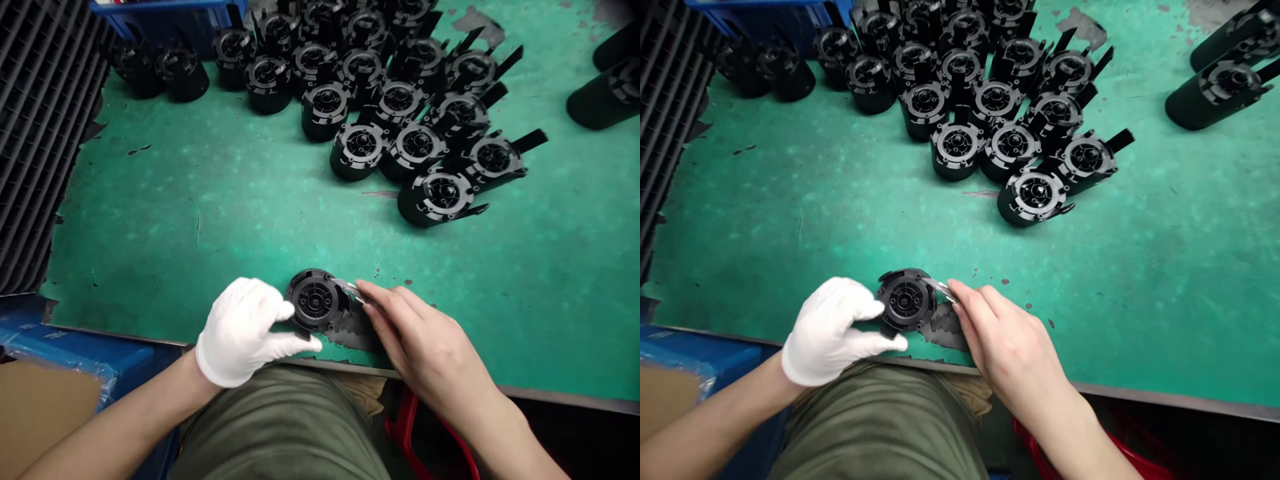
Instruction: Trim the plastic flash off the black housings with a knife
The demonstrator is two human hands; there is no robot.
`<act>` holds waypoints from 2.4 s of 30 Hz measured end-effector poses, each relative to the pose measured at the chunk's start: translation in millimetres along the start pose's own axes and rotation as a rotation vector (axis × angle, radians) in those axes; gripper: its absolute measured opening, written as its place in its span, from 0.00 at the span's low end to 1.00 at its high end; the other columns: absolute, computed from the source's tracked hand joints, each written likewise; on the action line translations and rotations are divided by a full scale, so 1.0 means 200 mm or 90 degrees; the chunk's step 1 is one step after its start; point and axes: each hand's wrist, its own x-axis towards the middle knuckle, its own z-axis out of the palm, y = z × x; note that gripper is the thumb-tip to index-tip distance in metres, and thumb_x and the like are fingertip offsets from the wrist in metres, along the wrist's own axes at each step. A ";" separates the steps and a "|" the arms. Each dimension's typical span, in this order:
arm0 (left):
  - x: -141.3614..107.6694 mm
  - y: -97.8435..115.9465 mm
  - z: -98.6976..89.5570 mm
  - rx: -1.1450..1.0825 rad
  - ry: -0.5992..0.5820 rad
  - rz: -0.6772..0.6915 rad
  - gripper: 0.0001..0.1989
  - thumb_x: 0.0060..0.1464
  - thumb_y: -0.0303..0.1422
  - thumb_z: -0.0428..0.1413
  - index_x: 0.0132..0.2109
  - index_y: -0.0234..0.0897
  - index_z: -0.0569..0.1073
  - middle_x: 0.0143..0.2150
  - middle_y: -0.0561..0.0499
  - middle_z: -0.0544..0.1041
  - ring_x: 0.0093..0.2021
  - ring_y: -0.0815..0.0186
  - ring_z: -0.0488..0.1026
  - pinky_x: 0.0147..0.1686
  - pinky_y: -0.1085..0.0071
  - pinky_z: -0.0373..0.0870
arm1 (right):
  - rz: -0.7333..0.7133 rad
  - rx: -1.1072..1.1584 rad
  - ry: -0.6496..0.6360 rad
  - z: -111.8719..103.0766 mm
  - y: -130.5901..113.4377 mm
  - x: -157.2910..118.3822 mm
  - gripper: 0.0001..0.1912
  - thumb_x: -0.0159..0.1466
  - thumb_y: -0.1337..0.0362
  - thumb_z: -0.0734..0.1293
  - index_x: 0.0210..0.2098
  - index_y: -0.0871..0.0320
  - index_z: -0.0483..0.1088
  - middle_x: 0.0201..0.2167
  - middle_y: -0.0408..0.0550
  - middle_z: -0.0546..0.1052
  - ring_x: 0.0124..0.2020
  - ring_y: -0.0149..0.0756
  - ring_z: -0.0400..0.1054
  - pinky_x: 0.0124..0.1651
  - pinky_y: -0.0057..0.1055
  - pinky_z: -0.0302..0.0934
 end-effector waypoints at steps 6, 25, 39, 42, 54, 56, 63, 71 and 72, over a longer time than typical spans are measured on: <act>-0.04 0.02 -0.02 -0.144 0.060 -0.057 0.26 0.55 0.55 0.69 0.39 0.42 0.67 0.30 0.56 0.73 0.29 0.65 0.73 0.31 0.66 0.72 | 0.006 0.020 0.083 -0.09 -0.02 -0.10 0.23 0.76 0.71 0.65 0.69 0.59 0.65 0.49 0.51 0.79 0.44 0.37 0.76 0.46 0.32 0.70; 0.17 -0.03 0.09 -0.134 -0.084 -0.026 0.27 0.45 0.59 0.69 0.40 0.42 0.77 0.38 0.44 0.82 0.37 0.50 0.82 0.38 0.57 0.78 | -0.078 -0.255 -0.016 -0.05 -0.20 -0.08 0.33 0.69 0.81 0.54 0.72 0.71 0.58 0.42 0.57 0.78 0.34 0.40 0.72 0.30 0.34 0.66; 0.17 -0.05 0.09 -0.143 -0.085 -0.015 0.29 0.41 0.57 0.71 0.41 0.41 0.76 0.41 0.43 0.84 0.41 0.47 0.84 0.41 0.55 0.79 | -0.156 -0.285 -0.034 -0.10 -0.20 -0.03 0.29 0.67 0.81 0.55 0.67 0.78 0.63 0.38 0.57 0.77 0.34 0.43 0.71 0.29 0.37 0.68; 0.17 -0.04 0.09 -0.156 -0.093 -0.024 0.28 0.41 0.58 0.72 0.39 0.42 0.77 0.40 0.43 0.84 0.41 0.47 0.84 0.41 0.55 0.79 | -0.172 -0.276 -0.035 -0.12 -0.18 -0.01 0.28 0.68 0.82 0.55 0.66 0.76 0.63 0.36 0.55 0.76 0.33 0.42 0.70 0.28 0.37 0.66; 0.11 0.05 0.08 -0.136 -0.053 -0.086 0.38 0.41 0.54 0.73 0.54 0.39 0.74 0.47 0.41 0.82 0.46 0.45 0.83 0.47 0.51 0.80 | -0.129 -0.197 0.017 -0.10 -0.11 -0.06 0.26 0.73 0.79 0.58 0.69 0.67 0.65 0.39 0.51 0.76 0.33 0.38 0.71 0.34 0.35 0.63; 0.07 0.10 0.11 -0.105 0.011 -0.116 0.46 0.40 0.59 0.72 0.60 0.40 0.70 0.51 0.38 0.80 0.50 0.42 0.82 0.50 0.48 0.80 | -0.085 -0.127 0.031 -0.10 -0.09 -0.09 0.25 0.75 0.74 0.63 0.70 0.64 0.64 0.43 0.50 0.77 0.37 0.37 0.73 0.38 0.34 0.65; 0.13 -0.04 0.07 -0.161 -0.094 0.010 0.46 0.55 0.40 0.66 0.74 0.34 0.55 0.66 0.32 0.73 0.66 0.44 0.73 0.65 0.48 0.74 | -0.043 -0.005 0.063 -0.14 0.02 -0.06 0.24 0.76 0.69 0.65 0.70 0.61 0.64 0.44 0.50 0.76 0.40 0.36 0.73 0.42 0.32 0.65; 0.13 -0.22 -0.03 -0.190 -0.095 -0.045 0.40 0.61 0.36 0.63 0.74 0.37 0.56 0.70 0.34 0.69 0.70 0.46 0.69 0.70 0.48 0.68 | -0.225 -0.162 0.003 -0.14 0.08 0.20 0.17 0.78 0.68 0.61 0.64 0.65 0.69 0.34 0.46 0.71 0.33 0.37 0.66 0.36 0.35 0.59; 0.11 -0.21 -0.02 -0.186 -0.079 -0.057 0.37 0.62 0.37 0.63 0.73 0.38 0.58 0.68 0.35 0.71 0.68 0.47 0.71 0.69 0.48 0.70 | -0.252 -0.186 -0.001 -0.14 0.09 0.23 0.17 0.78 0.69 0.61 0.63 0.65 0.69 0.34 0.46 0.72 0.33 0.38 0.65 0.36 0.36 0.59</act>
